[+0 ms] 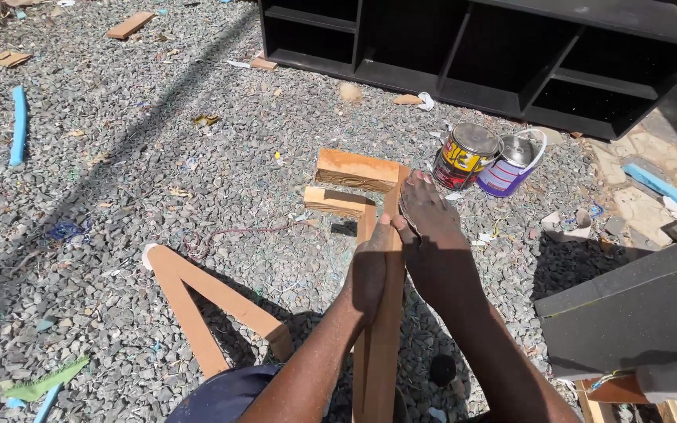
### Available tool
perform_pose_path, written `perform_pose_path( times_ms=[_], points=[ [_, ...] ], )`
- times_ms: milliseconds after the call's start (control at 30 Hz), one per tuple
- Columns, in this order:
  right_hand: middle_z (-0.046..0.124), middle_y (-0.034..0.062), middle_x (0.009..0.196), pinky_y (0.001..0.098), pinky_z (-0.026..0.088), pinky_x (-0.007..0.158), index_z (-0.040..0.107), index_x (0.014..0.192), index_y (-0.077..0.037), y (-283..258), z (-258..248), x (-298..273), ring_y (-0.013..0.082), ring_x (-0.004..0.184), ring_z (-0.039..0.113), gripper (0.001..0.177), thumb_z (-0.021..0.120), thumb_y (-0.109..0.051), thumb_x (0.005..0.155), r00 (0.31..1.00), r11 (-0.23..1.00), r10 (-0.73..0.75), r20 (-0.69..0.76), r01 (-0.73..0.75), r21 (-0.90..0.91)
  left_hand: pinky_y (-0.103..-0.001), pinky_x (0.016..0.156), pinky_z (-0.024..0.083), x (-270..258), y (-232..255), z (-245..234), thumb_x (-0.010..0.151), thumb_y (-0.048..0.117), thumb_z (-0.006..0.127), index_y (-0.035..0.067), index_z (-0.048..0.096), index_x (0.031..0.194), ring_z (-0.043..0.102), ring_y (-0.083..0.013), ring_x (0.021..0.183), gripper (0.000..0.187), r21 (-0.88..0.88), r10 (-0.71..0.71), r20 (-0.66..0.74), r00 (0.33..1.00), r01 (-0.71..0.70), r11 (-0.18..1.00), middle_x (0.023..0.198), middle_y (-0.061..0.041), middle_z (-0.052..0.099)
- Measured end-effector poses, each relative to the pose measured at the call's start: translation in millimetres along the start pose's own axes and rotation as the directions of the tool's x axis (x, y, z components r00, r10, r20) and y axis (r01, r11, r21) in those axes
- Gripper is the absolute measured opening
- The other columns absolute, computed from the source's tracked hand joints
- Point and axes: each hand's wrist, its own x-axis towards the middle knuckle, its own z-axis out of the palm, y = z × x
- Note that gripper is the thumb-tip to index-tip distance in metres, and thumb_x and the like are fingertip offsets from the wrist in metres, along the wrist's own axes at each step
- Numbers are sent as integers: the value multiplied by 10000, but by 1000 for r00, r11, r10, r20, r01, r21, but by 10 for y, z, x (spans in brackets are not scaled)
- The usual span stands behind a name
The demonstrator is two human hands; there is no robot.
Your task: The person sits on a gravel surface and sands a light brown wooden piece using a sanding block. They hold the wood with one hand and rub the sanding block along the edges and surfaces, turning the piece to access different sides.
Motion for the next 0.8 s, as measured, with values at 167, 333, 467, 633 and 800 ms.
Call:
perform_pose_path(
  times_ms=[167, 333, 467, 633, 800],
  points=[
    [512, 74, 1517, 499, 309, 1172, 553, 1444, -224, 180, 276, -251, 287, 1427, 451, 465, 466, -409, 1027, 989, 957, 4, 151, 40, -287, -418, 812, 563, 103, 26, 24, 969, 658, 514, 37, 737, 1040, 731, -334, 856, 664, 256, 102, -35, 994, -90, 963, 873, -224, 733],
    [446, 155, 1608, 508, 204, 1245, 456, 1552, -130, -168, 33, 31, 323, 1527, 335, 579, 420, -462, 1079, 964, 965, 34, 263, 37, -259, -350, 643, 603, 178, -155, -188, 1052, 529, 516, 24, 706, 1024, 679, -227, 546, 541, -97, 120, 160, 980, -105, 990, 702, -149, 699],
    [628, 134, 1358, 487, 359, 1138, 657, 1227, -157, -340, 36, -198, 334, 1349, 548, 372, 485, -429, 1039, 991, 973, 70, 113, -43, -227, -285, 728, 569, 330, -230, -254, 1057, 517, 475, 40, 667, 1146, 680, -174, 676, 521, -94, 118, 134, 984, -106, 990, 785, -109, 685],
    [410, 238, 1612, 563, 168, 1257, 416, 1569, -43, -241, -64, -31, 416, 1522, 291, 642, 350, -479, 1102, 938, 979, 107, 329, -42, -201, -202, 838, 524, 507, -441, -131, 1062, 499, 423, 61, 618, 1302, 680, -105, 844, 536, -99, 95, 135, 986, -82, 992, 891, -57, 667],
    [435, 20, 1636, 428, 320, 1161, 462, 1578, -258, -572, 37, -1150, 274, 1441, 441, 760, 553, -255, 823, 944, 960, -270, 190, 279, -25, -376, 902, 559, 855, -685, -527, 858, 631, 740, 53, 735, 1110, 736, -365, 787, 630, -317, -63, 94, 994, 90, 944, 920, -236, 745]
  ],
)
